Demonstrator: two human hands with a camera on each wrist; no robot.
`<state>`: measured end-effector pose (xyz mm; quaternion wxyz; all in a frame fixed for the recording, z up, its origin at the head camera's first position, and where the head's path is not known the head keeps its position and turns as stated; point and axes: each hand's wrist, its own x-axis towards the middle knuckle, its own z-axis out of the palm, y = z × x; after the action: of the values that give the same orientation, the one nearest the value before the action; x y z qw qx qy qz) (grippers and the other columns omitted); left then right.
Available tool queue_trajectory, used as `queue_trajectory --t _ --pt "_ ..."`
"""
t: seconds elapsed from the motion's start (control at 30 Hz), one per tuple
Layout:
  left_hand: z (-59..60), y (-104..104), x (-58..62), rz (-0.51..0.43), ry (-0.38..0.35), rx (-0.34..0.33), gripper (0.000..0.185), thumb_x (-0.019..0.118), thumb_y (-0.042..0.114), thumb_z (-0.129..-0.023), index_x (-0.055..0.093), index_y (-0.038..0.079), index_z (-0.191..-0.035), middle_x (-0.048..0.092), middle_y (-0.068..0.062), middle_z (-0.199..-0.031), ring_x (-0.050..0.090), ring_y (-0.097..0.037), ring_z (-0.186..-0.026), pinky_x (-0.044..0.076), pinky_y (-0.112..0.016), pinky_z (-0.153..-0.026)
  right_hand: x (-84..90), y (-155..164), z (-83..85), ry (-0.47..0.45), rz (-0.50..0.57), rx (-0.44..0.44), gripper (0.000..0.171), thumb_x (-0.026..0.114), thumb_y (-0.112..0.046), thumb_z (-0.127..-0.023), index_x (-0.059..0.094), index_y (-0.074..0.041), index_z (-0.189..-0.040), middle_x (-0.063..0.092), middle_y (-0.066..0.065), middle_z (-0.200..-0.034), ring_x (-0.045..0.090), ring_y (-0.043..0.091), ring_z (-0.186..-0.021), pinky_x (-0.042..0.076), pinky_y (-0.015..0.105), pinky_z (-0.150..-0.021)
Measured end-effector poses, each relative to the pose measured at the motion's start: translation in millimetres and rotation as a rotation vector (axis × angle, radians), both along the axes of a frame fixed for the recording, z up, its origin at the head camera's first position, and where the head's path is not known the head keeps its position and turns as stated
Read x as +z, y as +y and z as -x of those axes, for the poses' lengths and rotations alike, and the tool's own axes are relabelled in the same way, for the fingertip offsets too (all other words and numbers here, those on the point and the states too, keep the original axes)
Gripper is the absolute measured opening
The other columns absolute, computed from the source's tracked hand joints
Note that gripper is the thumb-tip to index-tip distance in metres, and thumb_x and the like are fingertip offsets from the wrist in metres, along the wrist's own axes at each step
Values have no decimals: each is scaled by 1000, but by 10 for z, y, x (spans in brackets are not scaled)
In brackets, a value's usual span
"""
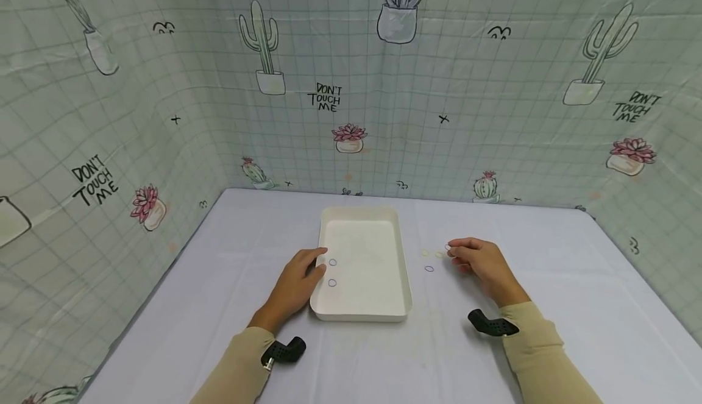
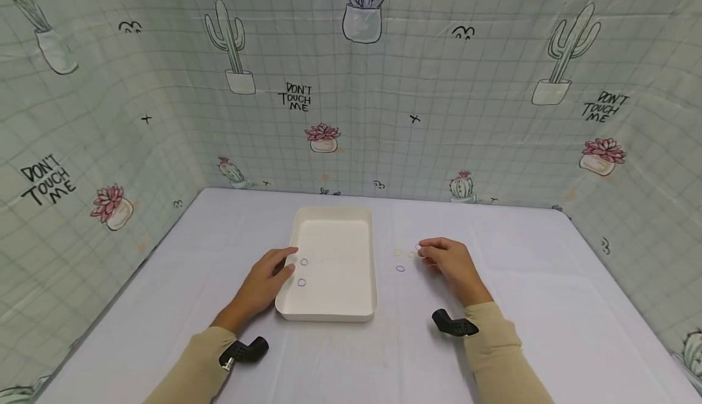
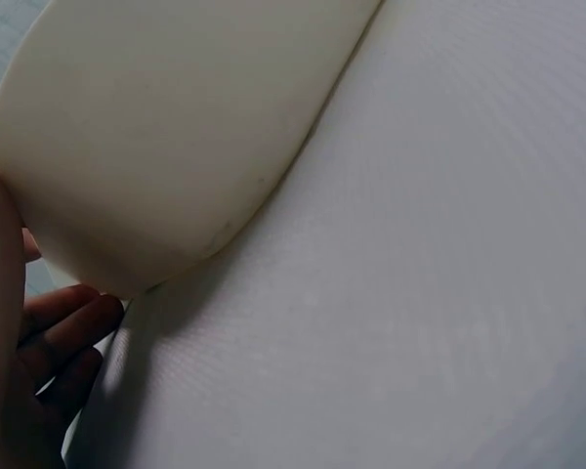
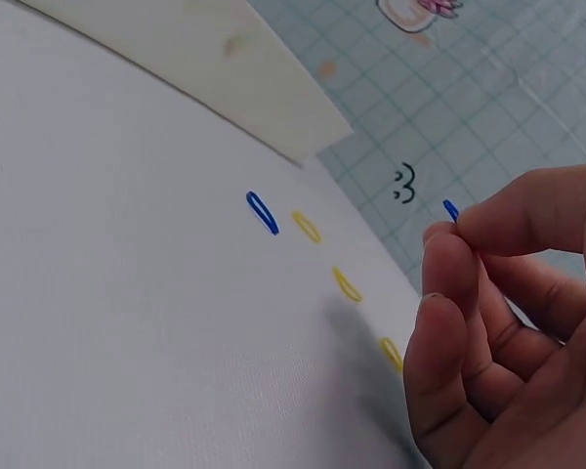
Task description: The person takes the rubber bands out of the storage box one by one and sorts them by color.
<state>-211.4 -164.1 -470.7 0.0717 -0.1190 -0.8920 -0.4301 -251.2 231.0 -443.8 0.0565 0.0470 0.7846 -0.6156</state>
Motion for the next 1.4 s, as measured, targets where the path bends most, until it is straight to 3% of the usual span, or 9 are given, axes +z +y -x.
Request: queue_trajectory --t 0.27,0.5,0.87,1.4 --pt "58 9 6 1 2 8 41 56 25 -102 59 14 -141 56 -9 -136 48 -25 -134 36 -47 -112 -62 134 62 23 -68 2 36 67 -19 -96 65 5 -123 71 5 -95 60 14 -77 54 27 -66" --pt "23 0 -22 6 -24 5 42 56 25 -102 58 14 -142 55 -9 -138 47 -26 -134 35 -48 -113 -94 120 44 -1 -187 27 33 69 -20 -95 70 1 -120 69 4 -88 61 14 -73 54 28 -64" --pt "9 4 3 -2 -25 5 41 56 25 -102 58 13 -141 55 -10 -138 47 -27 -135 35 -48 -113 -117 17 55 63 -435 174 22 67 -16 -94 75 -3 -111 66 4 -82 58 19 -74 50 30 -64" --pt "-11 16 13 -23 -48 4 42 56 24 -102 57 15 -142 54 -10 -140 44 -28 -137 33 -49 -114 -103 -3 4 107 -523 232 22 63 -15 -96 75 -3 -111 68 5 -88 56 19 -77 47 32 -65"
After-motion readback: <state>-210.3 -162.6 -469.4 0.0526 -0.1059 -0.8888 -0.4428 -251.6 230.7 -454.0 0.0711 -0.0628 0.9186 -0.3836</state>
